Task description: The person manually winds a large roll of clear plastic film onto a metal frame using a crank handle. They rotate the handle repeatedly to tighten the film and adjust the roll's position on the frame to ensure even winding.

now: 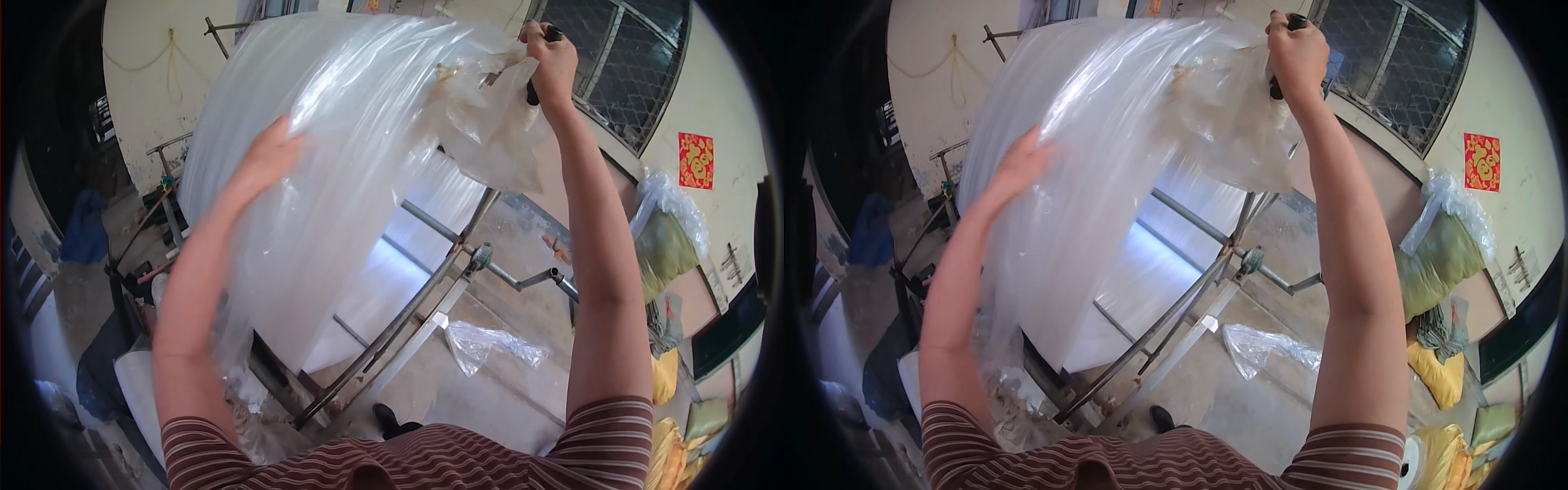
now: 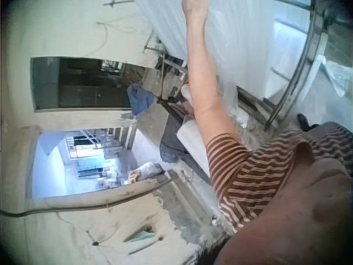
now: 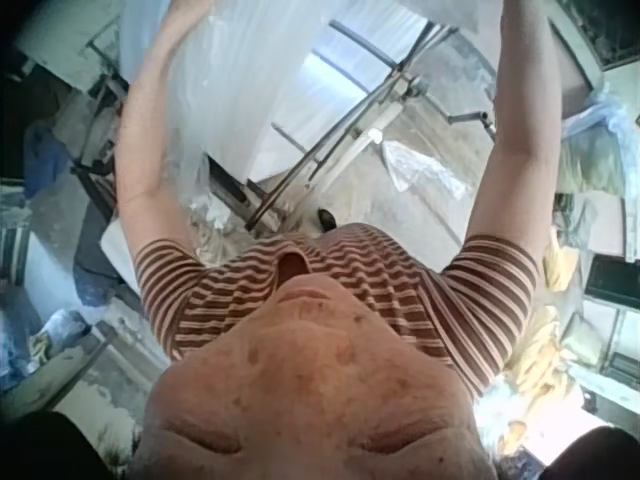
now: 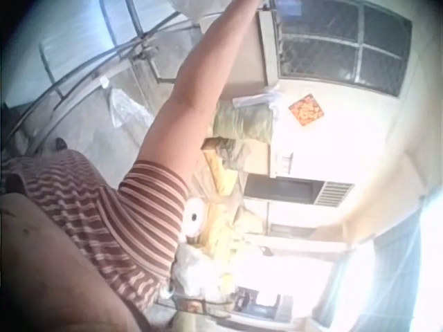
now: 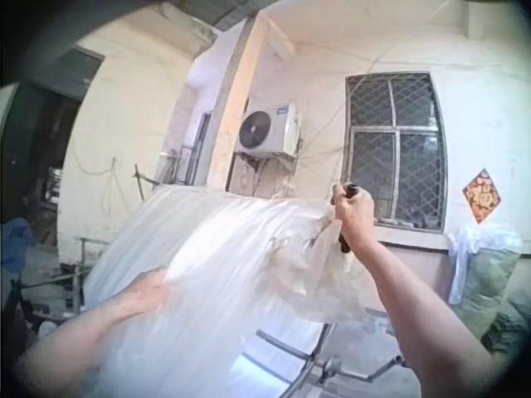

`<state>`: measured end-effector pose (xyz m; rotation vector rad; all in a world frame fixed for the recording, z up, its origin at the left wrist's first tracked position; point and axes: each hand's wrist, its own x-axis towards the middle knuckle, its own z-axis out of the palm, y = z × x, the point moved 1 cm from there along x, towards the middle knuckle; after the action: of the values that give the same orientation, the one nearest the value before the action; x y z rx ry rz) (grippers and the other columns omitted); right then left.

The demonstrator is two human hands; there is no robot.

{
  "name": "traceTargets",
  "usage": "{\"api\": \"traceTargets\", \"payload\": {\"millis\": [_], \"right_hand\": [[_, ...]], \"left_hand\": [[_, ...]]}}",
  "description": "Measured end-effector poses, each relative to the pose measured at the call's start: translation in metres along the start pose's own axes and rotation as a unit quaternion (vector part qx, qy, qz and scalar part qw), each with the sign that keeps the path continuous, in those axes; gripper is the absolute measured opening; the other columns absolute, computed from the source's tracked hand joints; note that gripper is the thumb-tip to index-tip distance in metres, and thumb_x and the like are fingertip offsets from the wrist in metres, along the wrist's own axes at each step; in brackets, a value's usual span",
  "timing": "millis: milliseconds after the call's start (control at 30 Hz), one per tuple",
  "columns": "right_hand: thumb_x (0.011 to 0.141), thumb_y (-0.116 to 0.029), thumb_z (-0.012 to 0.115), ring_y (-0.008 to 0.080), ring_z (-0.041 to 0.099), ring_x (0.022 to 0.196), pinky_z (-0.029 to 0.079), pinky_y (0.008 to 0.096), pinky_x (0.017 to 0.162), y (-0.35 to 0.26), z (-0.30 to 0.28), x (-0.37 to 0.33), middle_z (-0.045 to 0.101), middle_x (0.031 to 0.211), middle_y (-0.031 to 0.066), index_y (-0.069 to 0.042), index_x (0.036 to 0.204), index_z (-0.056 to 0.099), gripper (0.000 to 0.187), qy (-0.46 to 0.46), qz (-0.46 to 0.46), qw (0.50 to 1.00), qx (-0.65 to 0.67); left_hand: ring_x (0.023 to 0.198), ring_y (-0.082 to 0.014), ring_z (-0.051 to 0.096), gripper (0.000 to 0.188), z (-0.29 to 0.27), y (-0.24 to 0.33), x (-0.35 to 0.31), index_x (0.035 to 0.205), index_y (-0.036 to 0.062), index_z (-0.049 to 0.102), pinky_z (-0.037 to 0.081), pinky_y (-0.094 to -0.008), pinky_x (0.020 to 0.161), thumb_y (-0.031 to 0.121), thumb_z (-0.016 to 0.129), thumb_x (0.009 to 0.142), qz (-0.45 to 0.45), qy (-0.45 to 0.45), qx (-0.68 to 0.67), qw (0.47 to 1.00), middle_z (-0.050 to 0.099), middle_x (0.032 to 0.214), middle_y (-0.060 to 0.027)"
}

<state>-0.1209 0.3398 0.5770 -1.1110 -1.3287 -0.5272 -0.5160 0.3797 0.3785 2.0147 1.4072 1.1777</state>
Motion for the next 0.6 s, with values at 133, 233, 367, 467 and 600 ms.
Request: {"api": "traceTargets", "payload": {"millis": [133, 233, 367, 467, 600], "right_hand": [[0.093, -0.039, 0.061, 0.0293, 0.073, 0.073, 0.055, 0.0389, 0.073, 0.006, -0.014, 0.008, 0.073, 0.071, 0.0107, -0.007, 0.081, 0.077, 0.038, 0.002, 0.004, 1.000, -0.007], [0.093, -0.039, 0.061, 0.0295, 0.073, 0.073, 0.055, 0.0388, 0.073, -0.002, -0.012, 0.006, 0.073, 0.071, 0.0110, -0.007, 0.081, 0.077, 0.038, -0.005, 0.008, 1.000, 0.007], [0.092, -0.036, 0.061, 0.0292, 0.072, 0.072, 0.054, 0.0382, 0.073, 0.001, -0.014, 0.000, 0.073, 0.072, 0.0112, -0.006, 0.079, 0.076, 0.036, -0.010, 0.007, 1.000, 0.005], [0.092, -0.035, 0.061, 0.0306, 0.071, 0.070, 0.054, 0.0387, 0.073, -0.011, 0.000, -0.009, 0.072, 0.070, 0.0121, -0.005, 0.076, 0.075, 0.037, -0.011, 0.013, 0.999, 0.037], [0.096, -0.033, 0.059, 0.0268, 0.073, 0.077, 0.055, 0.0382, 0.076, -0.017, -0.008, -0.004, 0.077, 0.083, 0.0113, -0.009, 0.095, 0.079, 0.031, -0.039, -0.032, 0.999, -0.003]], "left_hand": [[0.107, -0.0141, 0.062, 0.037, -0.082, -0.028, 0.030, 0.128, 0.0027, 0.062, 0.052, -0.0324, 0.090, 0.029, 0.065, 0.101, -0.047, -0.088, -0.338, 0.936, 0.067, 0.121, -0.0046], [0.101, -0.0099, 0.061, 0.036, -0.088, 0.014, 0.037, 0.129, 0.0061, 0.063, 0.051, -0.0271, 0.088, 0.030, 0.063, 0.103, 0.050, 0.036, -0.507, 0.860, 0.067, 0.117, -0.0020], [0.093, -0.0068, 0.056, 0.036, -0.060, 0.106, 0.040, 0.123, 0.0071, 0.063, 0.048, -0.0245, 0.080, 0.038, 0.057, 0.106, 0.242, 0.105, -0.528, 0.807, 0.065, 0.105, -0.0005], [0.102, -0.0142, 0.064, 0.045, -0.066, 0.150, 0.052, 0.138, 0.0048, 0.055, 0.052, -0.0278, 0.092, 0.039, 0.051, 0.108, 0.247, 0.108, -0.581, 0.768, 0.067, 0.116, -0.0042], [0.094, -0.0203, 0.061, 0.023, -0.061, 0.145, 0.104, 0.102, 0.0073, 0.066, 0.045, -0.0369, 0.090, 0.029, 0.061, 0.098, 0.428, -0.349, -0.520, 0.652, 0.065, 0.096, -0.0054]]}}
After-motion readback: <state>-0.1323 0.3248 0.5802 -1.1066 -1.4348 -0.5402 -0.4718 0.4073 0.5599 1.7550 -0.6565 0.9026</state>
